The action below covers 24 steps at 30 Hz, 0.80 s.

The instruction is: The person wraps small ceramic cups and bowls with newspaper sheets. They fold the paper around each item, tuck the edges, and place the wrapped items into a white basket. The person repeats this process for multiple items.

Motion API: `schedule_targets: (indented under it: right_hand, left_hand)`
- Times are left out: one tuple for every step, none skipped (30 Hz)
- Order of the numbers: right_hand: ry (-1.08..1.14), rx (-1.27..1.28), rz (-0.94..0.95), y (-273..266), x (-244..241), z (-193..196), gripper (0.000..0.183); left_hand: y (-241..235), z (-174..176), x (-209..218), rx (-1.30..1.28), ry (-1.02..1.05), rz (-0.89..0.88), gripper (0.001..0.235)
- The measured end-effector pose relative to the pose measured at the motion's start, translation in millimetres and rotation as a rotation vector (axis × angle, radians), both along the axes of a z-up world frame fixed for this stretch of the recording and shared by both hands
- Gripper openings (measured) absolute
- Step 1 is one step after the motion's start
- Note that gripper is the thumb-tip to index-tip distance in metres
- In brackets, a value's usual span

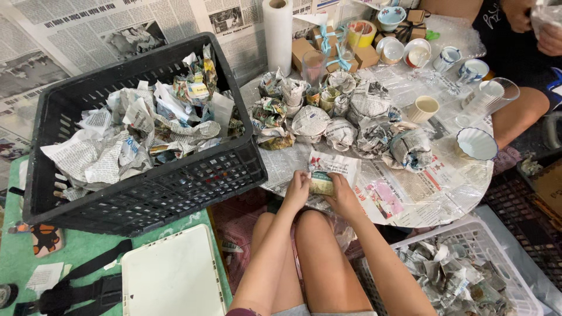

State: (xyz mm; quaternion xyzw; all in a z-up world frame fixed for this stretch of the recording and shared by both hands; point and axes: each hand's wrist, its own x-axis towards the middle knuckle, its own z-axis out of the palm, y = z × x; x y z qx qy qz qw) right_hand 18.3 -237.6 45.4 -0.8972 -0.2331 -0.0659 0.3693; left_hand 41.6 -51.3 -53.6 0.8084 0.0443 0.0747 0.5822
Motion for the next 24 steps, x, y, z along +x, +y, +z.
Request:
schedule_targets:
  right_hand:
    - [0.003,-0.009,0.005,0.0,0.7,0.5,0.077]
    - [0.005,-0.018,0.009,0.5,1.8,1.5,0.077]
    - [-0.003,-0.034,0.006,1.8,3.0,2.4,0.079]
    - [-0.01,-0.051,0.002,2.7,2.3,2.5,0.081]
    - [-0.016,-0.067,-0.001,3.8,2.4,2.8,0.084]
    - [-0.068,-0.141,-0.042,5.6,4.2,3.6,0.084]
    - [-0.12,-0.215,-0.082,7.4,6.9,4.6,0.085]
    - [-0.17,-0.287,-0.121,9.9,8.8,5.0,0.086]
    - [-0.15,-0.35,-0.116,11.1,12.3,5.7,0.085]
    - [-0.126,-0.415,-0.109,10.6,14.8,5.8,0.084]
    - [-0.101,-0.479,-0.102,9.8,17.5,5.9,0.082]
    - [-0.078,-0.508,-0.083,7.9,21.7,7.2,0.081]
    - [-0.054,-0.536,-0.063,5.7,26.0,9.0,0.081]
    - [-0.033,-0.563,-0.042,5.0,31.2,11.2,0.08]
    - [-0.032,-0.553,-0.033,4.2,36.0,13.7,0.08]
    - [-0.03,-0.541,-0.025,3.3,39.8,16.3,0.08]
    - [-0.027,-0.53,-0.017,2.7,42.5,18.9,0.081]
    - [-0.029,-0.495,-0.007,1.9,44.9,22.0,0.078]
    - [-0.032,-0.46,0.003,1.9,47.5,24.9,0.075]
    - [-0.033,-0.426,0.013,2.1,49.8,27.2,0.073]
    - [-0.069,-0.465,0.0,2.4,52.0,29.1,0.073]
    - [-0.103,-0.503,-0.011,3.7,53.6,30.4,0.073]
    - [-0.138,-0.541,-0.022,4.6,55.4,31.3,0.073]
    - [-0.106,-0.5,-0.018,4.2,56.2,31.4,0.072]
  left_hand:
    - [0.8,2.2,1.2,0.034,-0.007,0.008,0.034]
    - [1.0,5.5,2.5,0.068,-0.014,0.015,0.034]
    - [0.3,8.9,2.3,0.069,0.014,-0.017,0.034]
    - [-2.1,11.1,-1.2,0.069,0.043,-0.05,0.033]
    - [-4.4,13.5,-3.0,0.069,0.073,-0.083,0.033]
    - [-6.2,16.2,-3.0,0.073,0.086,-0.045,0.032]
    - [-8.9,18.3,-3.6,0.076,0.099,-0.008,0.031]
    - [-9.6,19.9,-4.1,0.081,0.113,0.03,0.03]
    - [-9.3,21.6,-2.6,0.048,0.068,0.053,0.029]
    - [-10.1,22.0,-3.8,0.014,0.027,0.076,0.028]
    - [-10.9,22.5,-5.2,-0.021,-0.014,0.1,0.028]
    - [-12.6,24.3,-5.2,0.001,-0.06,0.109,0.028]
    - [-14.5,26.8,-5.9,0.022,-0.106,0.117,0.028]
    - [-15.0,30.3,-5.8,0.046,-0.153,0.128,0.029]
    - [-16.6,34.2,-7.5,0.123,-0.178,0.146,0.03]
    - [-19.1,38.3,-10.9,0.202,-0.202,0.162,0.03]
    - [-20.5,42.8,-13.6,0.281,-0.225,0.177,0.031]
    - [-21.8,47.7,-14.3,0.316,-0.209,0.18,0.033]
    - [-22.7,52.3,-14.3,0.35,-0.192,0.182,0.034]
    - [-23.2,56.2,-13.6,0.385,-0.174,0.184,0.036]
    - [-23.9,59.7,-11.2,0.38,-0.156,0.164,0.036]
    - [-24.1,62.5,-8.9,0.377,-0.136,0.143,0.036]
    - [-23.8,64.4,-6.5,0.374,-0.117,0.123,0.036]
    - [-23.9,64.8,-5.6,0.318,-0.111,0.119,0.04]
